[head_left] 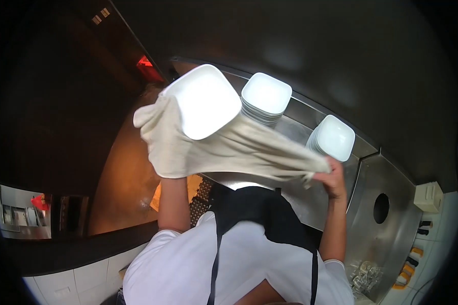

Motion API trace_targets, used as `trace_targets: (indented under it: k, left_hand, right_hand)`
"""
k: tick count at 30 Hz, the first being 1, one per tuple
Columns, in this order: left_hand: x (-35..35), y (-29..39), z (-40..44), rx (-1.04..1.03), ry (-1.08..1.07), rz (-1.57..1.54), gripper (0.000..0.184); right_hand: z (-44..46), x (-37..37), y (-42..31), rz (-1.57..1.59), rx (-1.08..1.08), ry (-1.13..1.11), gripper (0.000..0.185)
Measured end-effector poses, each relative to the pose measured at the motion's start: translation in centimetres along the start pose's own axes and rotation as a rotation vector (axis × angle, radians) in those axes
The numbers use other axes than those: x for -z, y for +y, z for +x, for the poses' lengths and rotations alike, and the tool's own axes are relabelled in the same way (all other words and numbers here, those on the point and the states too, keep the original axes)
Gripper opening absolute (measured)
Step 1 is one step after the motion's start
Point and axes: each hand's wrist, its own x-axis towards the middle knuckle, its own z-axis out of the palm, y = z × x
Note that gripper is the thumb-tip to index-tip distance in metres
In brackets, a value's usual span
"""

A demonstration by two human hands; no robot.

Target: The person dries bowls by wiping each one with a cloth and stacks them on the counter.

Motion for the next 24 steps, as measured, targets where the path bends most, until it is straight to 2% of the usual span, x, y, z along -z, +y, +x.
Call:
trace_targets:
  k: [2, 4, 5, 7, 9, 10, 13, 14, 16, 19, 20, 22, 23, 24]
  left_hand:
    - [-1.1, -2.1, -2.0, 0.053, -0.079, -0.001, 0.045]
    - [-2.8, -4.8, -3.0, 0.042, -0.195, 0.132, 0.044]
    - [-4.2, -6.9, -2.9, -0.044, -0.277, 0.354, 0.039]
    - [-5.9, -10.2, -3.2, -0.188, -0.399, 0.723, 0.029]
    - [-6.2, -10.9, -3.7, -0.119, -0.427, 0.431, 0.027]
    - [-6.2, -10.4, -3.4, -0.017, -0.363, 0.337, 0.026]
    - [-4.9, -8.7, -3.1, 0.268, -0.207, 0.115, 0.025]
    - [-4.2, -8.5, -3.7, 0.298, -0.199, 0.103, 0.025]
    - [-3.1, -8.0, -6.1, 0.282, -0.270, 0.131, 0.025]
    - [-3.7, -10.3, -6.6, 0.001, -0.352, 0.397, 0.026]
    - [-4.5, -11.7, -5.6, -0.137, -0.332, 0.514, 0.026]
    - [-5.2, -11.9, -3.7, -0.155, -0.279, 0.417, 0.026]
    - [-5.5, -11.0, -3.4, -0.109, -0.266, 0.303, 0.030]
    - [-6.0, -10.1, -3.4, -0.168, -0.266, 0.416, 0.031]
  right_hand:
    - [1.3, -3.4, -5.7, 0.341, 0.378, -0.069, 0.056]
    - [3.1, -7.1, -9.4, 0.536, 0.459, -0.063, 0.063]
    - [4.9, -9.0, -10.2, 0.543, 0.447, -0.040, 0.056]
    - [10.4, -13.9, -9.1, 0.119, 0.375, 0.056, 0.043]
    - [13.4, -17.3, -5.9, -0.498, 0.513, 0.082, 0.031]
    - [12.5, -17.7, -5.3, -0.698, 0.570, 0.025, 0.026]
    - [9.5, -15.4, -5.7, -0.979, 0.572, -0.202, 0.013]
    - [10.6, -13.7, -3.6, -1.058, 0.498, -0.139, 0.022]
    - [10.6, -14.2, -5.9, -1.021, 0.347, 0.105, 0.031]
    - [11.1, -16.8, -5.2, -0.779, 0.576, 0.289, 0.033]
    - [11.0, -17.7, -4.6, -0.675, 0.620, 0.210, 0.034]
    - [9.5, -18.7, -3.4, -0.574, 0.457, 0.011, 0.038]
    - [8.9, -18.3, -3.9, -0.656, 0.371, -0.092, 0.036]
    - [8.8, -17.4, -4.2, -0.811, 0.353, -0.131, 0.034]
